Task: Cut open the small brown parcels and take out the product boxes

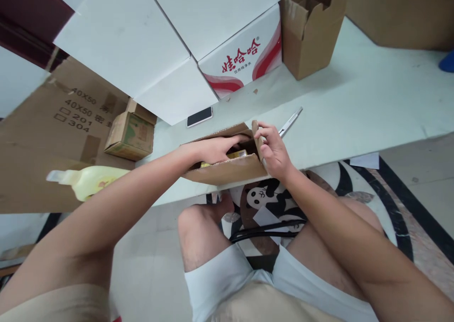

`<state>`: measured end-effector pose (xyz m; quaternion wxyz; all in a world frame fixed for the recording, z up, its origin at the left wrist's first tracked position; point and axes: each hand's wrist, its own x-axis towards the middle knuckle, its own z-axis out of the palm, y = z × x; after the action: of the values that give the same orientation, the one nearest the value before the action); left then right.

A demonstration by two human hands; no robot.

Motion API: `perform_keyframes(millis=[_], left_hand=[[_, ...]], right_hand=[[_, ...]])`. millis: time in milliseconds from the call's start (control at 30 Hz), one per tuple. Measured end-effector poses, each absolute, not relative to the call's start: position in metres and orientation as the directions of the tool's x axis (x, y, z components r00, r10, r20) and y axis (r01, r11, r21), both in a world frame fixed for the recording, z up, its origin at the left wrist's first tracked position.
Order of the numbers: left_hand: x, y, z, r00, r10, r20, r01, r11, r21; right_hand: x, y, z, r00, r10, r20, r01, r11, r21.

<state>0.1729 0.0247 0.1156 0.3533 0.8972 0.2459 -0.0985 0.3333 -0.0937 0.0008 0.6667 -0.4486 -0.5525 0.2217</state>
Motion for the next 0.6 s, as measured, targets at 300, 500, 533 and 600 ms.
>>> perform_keyframes(millis=[300,500,533,600], left_hand=[[0.173,0.015,0.133,0.843,0.347,-0.411,0.509,-0.762,0.400],[0.143,0.022,0.176,0.818,0.548,-0.173,0.559,-0.686,0.466],[0.134,0.025,0.188,0.789,0.606,-0.100,0.567,-0.657,0.496],[0.114,0.031,0.210,0.704,0.706,0.070,0.560,-0.613,0.557]], right_hand=[[0.330,-0.094,-0.003,0.298,0.805,0.513,0.175,0.482,-0.858],[0.320,-0.090,-0.010,0.272,0.795,0.543,0.209,0.502,-0.839],[0.316,-0.089,-0.012,0.280,0.796,0.538,0.222,0.491,-0.842],[0.308,-0.086,-0.014,0.310,0.811,0.496,0.269,0.425,-0.864]])
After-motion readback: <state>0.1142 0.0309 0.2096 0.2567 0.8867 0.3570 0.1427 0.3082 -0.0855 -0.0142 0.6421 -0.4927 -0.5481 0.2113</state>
